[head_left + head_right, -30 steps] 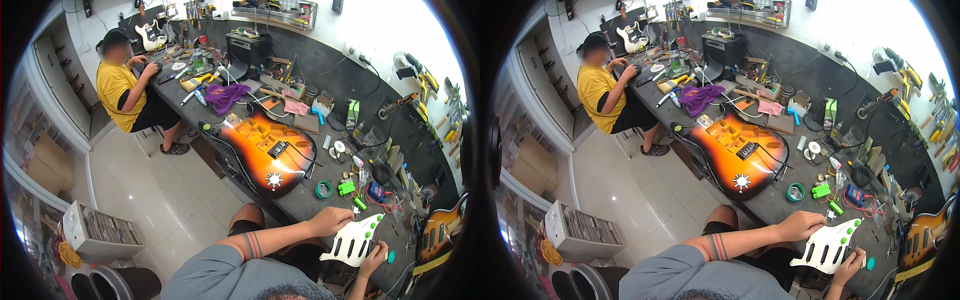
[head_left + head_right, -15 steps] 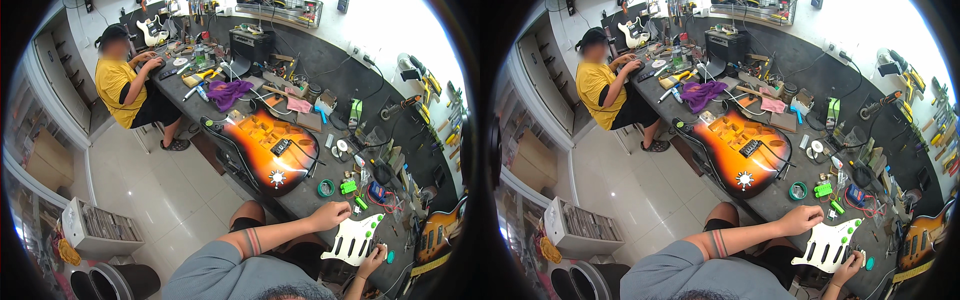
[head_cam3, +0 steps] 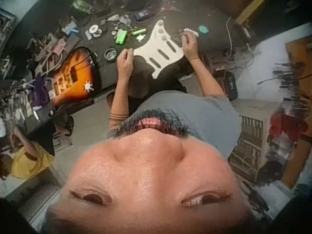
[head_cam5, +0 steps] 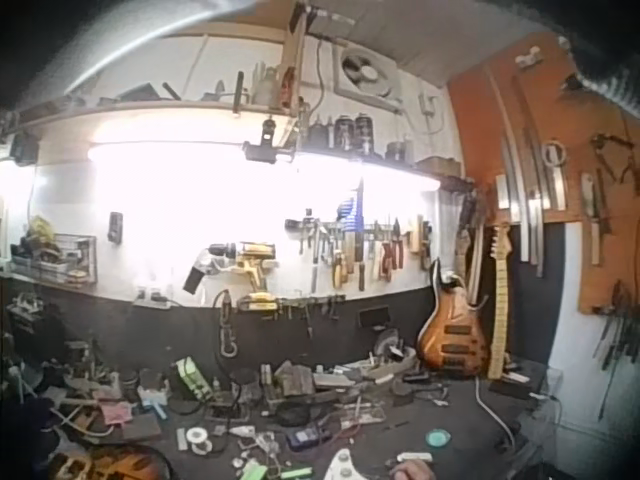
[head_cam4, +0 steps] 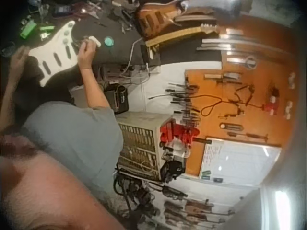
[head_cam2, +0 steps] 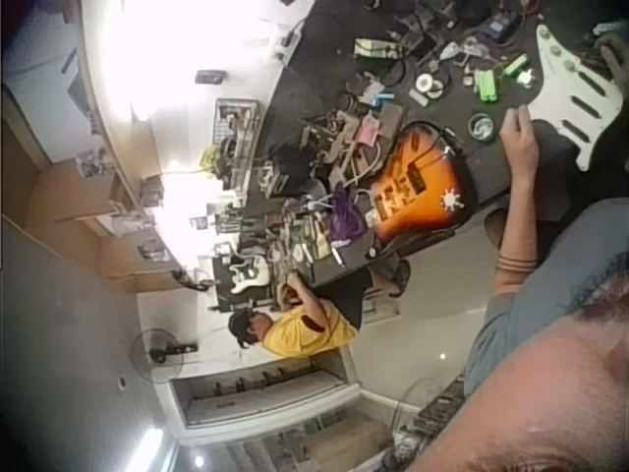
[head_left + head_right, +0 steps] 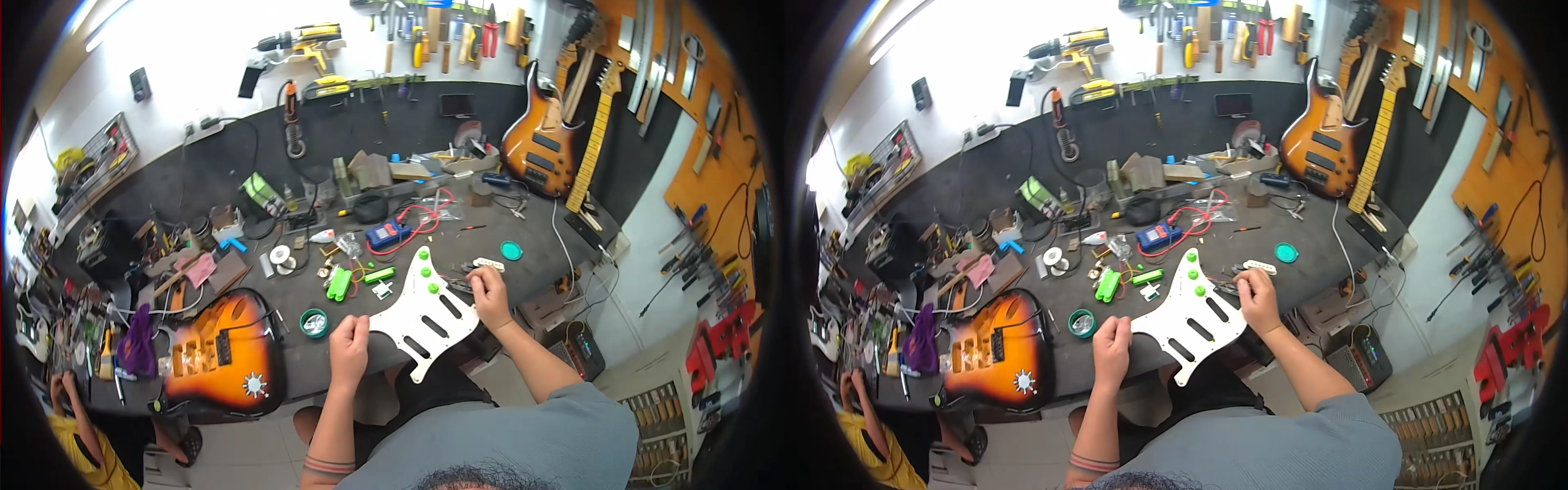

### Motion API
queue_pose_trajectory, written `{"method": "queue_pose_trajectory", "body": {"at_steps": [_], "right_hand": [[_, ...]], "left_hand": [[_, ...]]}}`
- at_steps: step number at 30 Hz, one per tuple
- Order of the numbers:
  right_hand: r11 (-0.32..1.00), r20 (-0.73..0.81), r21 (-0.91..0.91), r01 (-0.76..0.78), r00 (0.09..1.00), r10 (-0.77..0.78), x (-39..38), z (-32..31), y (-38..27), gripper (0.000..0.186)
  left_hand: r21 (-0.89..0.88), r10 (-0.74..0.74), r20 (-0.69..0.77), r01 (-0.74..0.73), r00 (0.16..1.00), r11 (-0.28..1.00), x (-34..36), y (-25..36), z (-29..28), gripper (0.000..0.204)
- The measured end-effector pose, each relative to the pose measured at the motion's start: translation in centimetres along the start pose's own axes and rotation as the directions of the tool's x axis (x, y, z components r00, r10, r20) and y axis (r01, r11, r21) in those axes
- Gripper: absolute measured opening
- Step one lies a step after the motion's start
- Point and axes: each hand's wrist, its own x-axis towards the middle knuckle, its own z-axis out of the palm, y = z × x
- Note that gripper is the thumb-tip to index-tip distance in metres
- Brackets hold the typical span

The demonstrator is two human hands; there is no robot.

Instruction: The person assembles a guitar pickguard by inserting and pressing components into the white plastic plate by hand and using a screwdriver to tighten fasteners.

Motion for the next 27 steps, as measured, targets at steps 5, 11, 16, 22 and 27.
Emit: {"method": "queue_pose_trajectory", "body": {"at_steps": [5,11,16,22,27], "right_hand": [[1.0,0.006,-0.012,0.004,1.0,-0.004,-0.02,-0.71,-0.82,0.011],[1.0,0.021,0.019,0.011,1.0,-0.011,0.05,-0.47,-0.79,0.012],[0.999,0.028,0.036,0.005,1.0,-0.006,-0.11,-0.4,-0.35,0.017],[0.998,0.014,0.057,-0.022,1.0,0.021,-0.17,-0.46,-0.47,0.017],[0.998,0.016,0.052,-0.043,0.999,0.042,-0.05,-0.52,-0.74,0.018]], "left_hand": [[-0.024,-0.055,0.037,0.056,0.998,0.998,-0.21,0.42,0.28,0.043],[-0.026,-0.049,-0.018,0.048,0.999,0.998,-0.23,0.34,0.13,0.041],[-0.109,-0.05,-0.071,0.043,0.996,0.993,0.01,0.08,0.39,0.023],[-0.132,-0.086,-0.076,0.075,0.993,0.988,-0.09,0.04,0.36,0.012],[-0.142,-0.103,-0.068,0.092,0.992,0.986,-0.09,0.01,0.29,0.012]]}}
